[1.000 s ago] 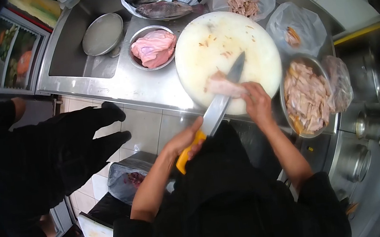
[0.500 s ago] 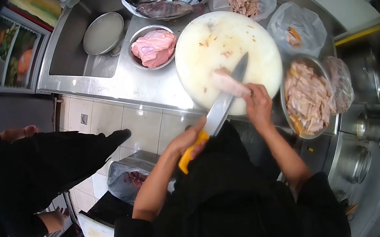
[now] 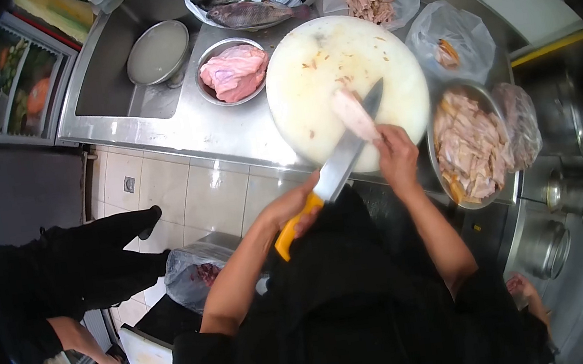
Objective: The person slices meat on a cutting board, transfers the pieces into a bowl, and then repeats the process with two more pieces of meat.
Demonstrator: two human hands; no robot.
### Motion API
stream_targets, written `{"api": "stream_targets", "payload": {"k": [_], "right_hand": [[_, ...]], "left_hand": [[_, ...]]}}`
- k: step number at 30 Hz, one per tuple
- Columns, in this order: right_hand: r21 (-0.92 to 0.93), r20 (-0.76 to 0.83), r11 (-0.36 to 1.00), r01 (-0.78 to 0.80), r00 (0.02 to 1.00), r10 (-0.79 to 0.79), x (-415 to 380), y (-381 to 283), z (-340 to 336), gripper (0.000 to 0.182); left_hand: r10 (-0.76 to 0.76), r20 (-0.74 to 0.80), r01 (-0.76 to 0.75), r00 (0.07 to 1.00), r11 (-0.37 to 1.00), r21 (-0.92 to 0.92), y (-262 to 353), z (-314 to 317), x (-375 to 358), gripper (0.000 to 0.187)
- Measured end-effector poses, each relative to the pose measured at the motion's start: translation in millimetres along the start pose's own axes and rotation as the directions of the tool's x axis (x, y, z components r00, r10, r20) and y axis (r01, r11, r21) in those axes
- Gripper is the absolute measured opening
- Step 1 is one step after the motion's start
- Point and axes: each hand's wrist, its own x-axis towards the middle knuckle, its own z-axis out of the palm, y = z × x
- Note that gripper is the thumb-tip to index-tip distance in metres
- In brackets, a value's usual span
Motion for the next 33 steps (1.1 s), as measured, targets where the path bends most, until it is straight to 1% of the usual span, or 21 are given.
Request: {"api": "stream_targets", "payload": {"k": [3,5,8,11,14,17,20,21,23,26,27,28,30,31,33], "right_hand": [[-0.075,-0.015,0.996,0.038,0.999,-0.039,2,2,-1,0.025],[-0.106,-0.008,0.992,0.072,0.997,-0.073,3,2,-4,0.026],[-0.097,0.029,0.995,0.016,0.999,-0.013,6,5,-7,0.03],[-0.09,0.119,0.996,0.027,0.993,-0.016,15,7,-16,0.029],[-0.054,0.306,0.997,-0.056,0.949,0.07,42,4,-27,0.031],[-0.18,0.301,0.979,0.094,0.953,-0.036,71,-5,-12,0.043],[-0.426,0.492,0.897,0.116,0.862,0.122,97,-34,6,0.054],[-0.44,0.545,0.887,0.139,0.826,0.141,106,-30,15,0.055],[-0.471,0.643,0.861,0.192,0.743,0.186,121,-15,32,0.057],[-0.499,0.675,0.851,0.163,0.689,0.264,130,-28,33,0.057],[-0.529,0.672,0.835,0.153,0.676,0.302,133,-28,34,0.053],[-0.476,0.705,0.866,0.151,0.655,0.274,139,-24,32,0.051],[-0.368,0.76,0.92,0.136,0.614,0.214,149,-16,21,0.048],[-0.302,0.802,0.944,0.134,0.571,0.175,152,-26,7,0.044],[-0.112,0.768,0.986,0.127,0.64,0.005,139,-22,-9,0.036]], "left_hand": [[-0.082,-0.016,0.081,0.997,0.996,-0.031,-8,-2,-6,0.076],[-0.066,-0.038,0.064,0.997,0.998,-0.028,-8,1,-5,0.077],[-0.049,-0.033,0.048,0.998,0.998,-0.028,-8,2,-4,0.077],[-0.032,-0.028,0.031,0.999,0.999,-0.035,-12,0,-1,0.076],[-0.014,-0.054,0.013,0.998,1.0,-0.017,-14,1,-2,0.075],[-0.004,-0.072,0.004,0.997,1.0,-0.002,-9,7,-5,0.075],[-0.046,-0.088,0.045,0.995,0.999,-0.015,-10,10,-8,0.075],[-0.056,-0.095,0.055,0.994,0.998,-0.015,-6,10,-8,0.075],[-0.026,-0.073,0.026,0.997,1.0,-0.009,-8,7,-5,0.075],[-0.03,-0.016,0.029,0.999,0.998,-0.051,-12,4,-4,0.075],[-0.042,0.011,0.043,0.999,0.996,-0.072,-11,1,-4,0.076],[-0.053,0.038,0.057,0.998,0.994,-0.093,-11,0,-4,0.076],[-0.055,-0.026,0.054,0.998,0.997,-0.064,-13,1,-7,0.075],[-0.055,-0.058,0.052,0.997,0.998,-0.045,-12,1,-8,0.075],[-0.007,-0.084,0.007,0.996,1.0,0.001,-12,2,-9,0.075]]}}
